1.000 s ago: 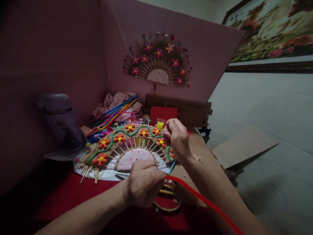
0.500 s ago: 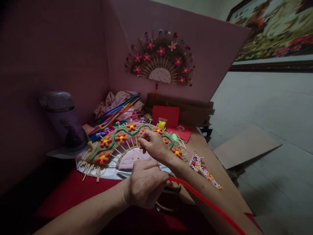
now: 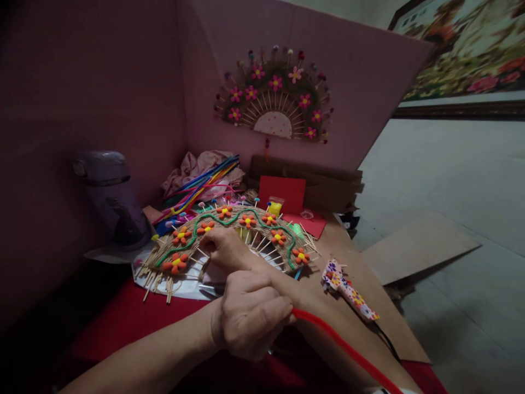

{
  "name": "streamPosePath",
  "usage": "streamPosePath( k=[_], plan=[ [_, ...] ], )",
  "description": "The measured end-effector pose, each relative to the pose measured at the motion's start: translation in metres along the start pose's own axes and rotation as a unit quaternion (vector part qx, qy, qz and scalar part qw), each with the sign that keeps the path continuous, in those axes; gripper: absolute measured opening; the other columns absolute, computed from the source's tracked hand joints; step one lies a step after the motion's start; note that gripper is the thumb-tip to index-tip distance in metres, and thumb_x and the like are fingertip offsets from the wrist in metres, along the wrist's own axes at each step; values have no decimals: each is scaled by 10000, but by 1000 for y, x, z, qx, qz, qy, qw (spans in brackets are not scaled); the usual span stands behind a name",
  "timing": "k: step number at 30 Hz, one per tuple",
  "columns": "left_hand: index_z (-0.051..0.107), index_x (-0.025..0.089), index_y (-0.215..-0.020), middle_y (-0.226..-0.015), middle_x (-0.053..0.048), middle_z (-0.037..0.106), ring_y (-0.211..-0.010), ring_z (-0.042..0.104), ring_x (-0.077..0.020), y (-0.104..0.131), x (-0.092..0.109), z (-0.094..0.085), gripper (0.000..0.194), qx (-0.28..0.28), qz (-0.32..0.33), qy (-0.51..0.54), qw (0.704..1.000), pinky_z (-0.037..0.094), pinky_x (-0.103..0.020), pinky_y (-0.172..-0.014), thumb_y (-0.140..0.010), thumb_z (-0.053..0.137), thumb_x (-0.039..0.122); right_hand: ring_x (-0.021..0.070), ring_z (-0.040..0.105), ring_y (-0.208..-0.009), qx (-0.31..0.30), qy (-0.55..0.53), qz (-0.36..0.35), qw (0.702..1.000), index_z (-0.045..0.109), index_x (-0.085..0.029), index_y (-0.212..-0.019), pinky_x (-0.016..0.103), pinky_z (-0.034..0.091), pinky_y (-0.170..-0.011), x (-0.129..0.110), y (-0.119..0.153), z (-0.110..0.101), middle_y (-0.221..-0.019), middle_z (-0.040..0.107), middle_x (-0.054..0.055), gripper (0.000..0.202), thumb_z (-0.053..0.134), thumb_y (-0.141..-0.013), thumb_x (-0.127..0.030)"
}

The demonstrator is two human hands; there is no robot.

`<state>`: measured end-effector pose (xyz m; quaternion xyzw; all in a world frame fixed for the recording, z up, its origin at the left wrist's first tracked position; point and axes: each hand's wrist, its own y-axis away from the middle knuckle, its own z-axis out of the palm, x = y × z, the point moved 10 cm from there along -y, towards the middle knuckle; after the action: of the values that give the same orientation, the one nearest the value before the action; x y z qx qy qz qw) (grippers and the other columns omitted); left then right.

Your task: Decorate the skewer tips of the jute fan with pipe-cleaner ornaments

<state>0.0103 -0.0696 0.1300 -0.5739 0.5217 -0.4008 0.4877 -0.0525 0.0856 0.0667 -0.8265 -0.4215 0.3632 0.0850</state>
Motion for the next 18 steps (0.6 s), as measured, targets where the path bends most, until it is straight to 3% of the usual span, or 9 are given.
streamPosePath(
  k=[5,10,14,18],
  plan=[
    [535,126,-685,-445,24,441,-419,350,-100,-2,2,-3,125,18,5,-11,1000,243,-261,-417,-759,436,115,127,577,-734,-30,92,-55,994,666,-156,-755,214,424,-678,-12,-8,17,-753,651,26,136,591,-720,-48],
    [533,139,-689,-442,36,431,-409,345,-93,-2,2,-5,129,34,5,-16,999,236,-253,-407,-763,428,126,135,554,-746,-37,132,-57,989,649,-171,-769,233,417,-677,-15,-9,23,-794,625,31,137,550,-770,-77],
    [537,141,-679,-448,27,465,-415,382,-92,-1,2,-3,151,16,-1,-10,1000,273,-256,-406,-771,419,120,131,554,-719,-2,29,-51,998,637,-166,-758,240,422,-676,-22,-2,-4,-755,616,28,140,531,-778,-76],
    [538,144,-683,-423,38,436,-407,358,-90,0,4,0,175,5,2,-24,1000,251,-264,-393,-804,411,151,131,558,-706,106,-98,52,988,644,-182,-787,251,434,-646,-2,12,-60,-761,626,21,85,561,-792,-166]
  ],
)
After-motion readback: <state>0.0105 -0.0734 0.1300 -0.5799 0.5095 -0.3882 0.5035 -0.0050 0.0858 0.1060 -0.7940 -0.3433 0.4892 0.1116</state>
